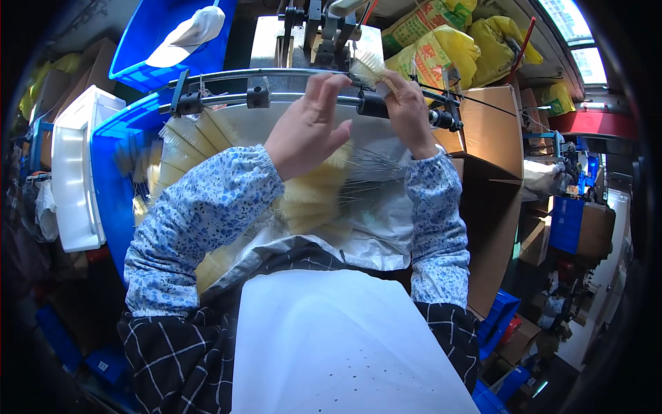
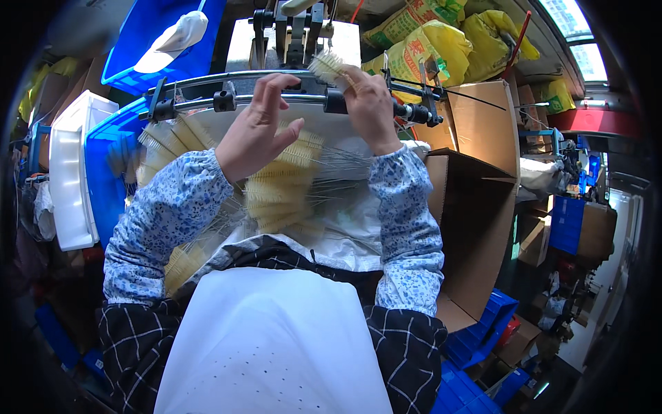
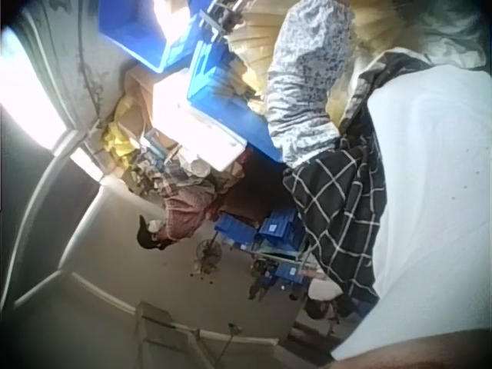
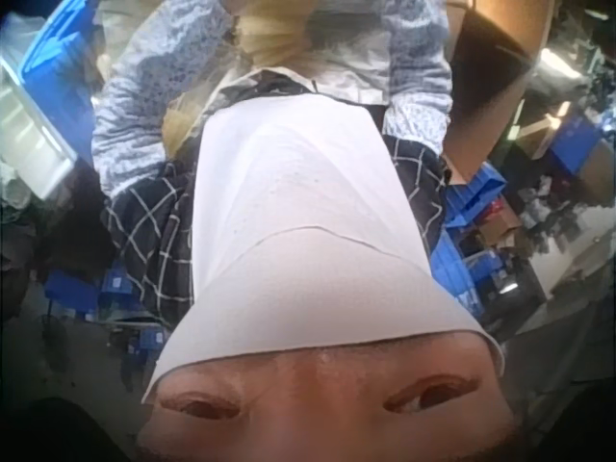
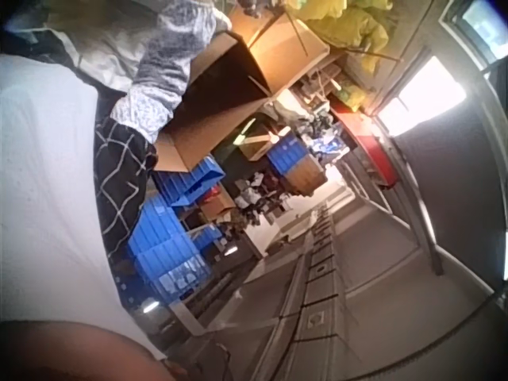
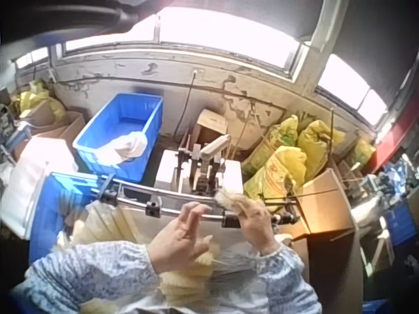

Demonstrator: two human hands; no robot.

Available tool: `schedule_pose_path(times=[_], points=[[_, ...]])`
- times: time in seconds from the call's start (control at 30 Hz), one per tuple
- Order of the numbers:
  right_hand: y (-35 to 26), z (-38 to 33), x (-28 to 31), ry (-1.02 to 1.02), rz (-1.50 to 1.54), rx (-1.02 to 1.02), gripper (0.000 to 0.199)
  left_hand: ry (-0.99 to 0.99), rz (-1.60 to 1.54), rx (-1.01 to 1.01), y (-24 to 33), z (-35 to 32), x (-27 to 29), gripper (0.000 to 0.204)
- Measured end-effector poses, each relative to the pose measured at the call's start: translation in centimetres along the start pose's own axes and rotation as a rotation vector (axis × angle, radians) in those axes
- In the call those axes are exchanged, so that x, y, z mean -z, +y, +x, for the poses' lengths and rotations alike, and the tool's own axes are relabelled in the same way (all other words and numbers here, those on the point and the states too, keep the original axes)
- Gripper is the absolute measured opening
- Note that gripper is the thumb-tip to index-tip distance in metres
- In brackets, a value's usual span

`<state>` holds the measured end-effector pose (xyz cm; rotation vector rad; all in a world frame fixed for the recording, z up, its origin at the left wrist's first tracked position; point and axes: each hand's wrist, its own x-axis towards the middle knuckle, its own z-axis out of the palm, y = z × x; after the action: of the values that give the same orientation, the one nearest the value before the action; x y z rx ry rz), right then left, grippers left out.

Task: The person repeatedly picks up a bundle of bristles and a metal wire handle, inserts the bristles into the handle, and places the assembled brush into a machine. The person continues this repetitive assembly process throughout the video.

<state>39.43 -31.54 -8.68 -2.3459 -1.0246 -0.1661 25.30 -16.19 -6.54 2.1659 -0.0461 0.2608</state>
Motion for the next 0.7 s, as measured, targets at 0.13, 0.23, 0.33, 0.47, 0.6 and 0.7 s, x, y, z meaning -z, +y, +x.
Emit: schedule_pose_path(times=[0.13,0.23,0.33,0.47,0.6,0.7], points=[[4.1,4.0,-3.9,0.122,-0.387,0.007,0.021,-0.423,0.612,-0.083,-3.3,-0.3,-3.9,0.055],[4.3,4.8,-4.0,0.103,-0.458,-0.017,0.023,-0.592,0.71,0.003,-4.2,-0.7,-5.6,0.066],[4.6,5.2,-4.4,0.091,-0.477,-0.016,0.026,-0.776,0.644,0.038,-3.9,-1.9,-6.1,0.072],[4.7,5.2,-4.4,0.063,-0.444,0.015,0.026,-0.919,0.605,0.036,-3.1,-4.0,-4.9,0.076],[4.7,5.5,-4.5,0.058,-0.399,0.006,0.023,-0.898,0.541,0.028,-2.7,-4.6,-2.1,0.074],[5.1,5.8,-4.9,-0.016,-0.319,-0.045,0.022,-0.8,0.465,0.011,-3.1,-6.0,1.9,0.07]])
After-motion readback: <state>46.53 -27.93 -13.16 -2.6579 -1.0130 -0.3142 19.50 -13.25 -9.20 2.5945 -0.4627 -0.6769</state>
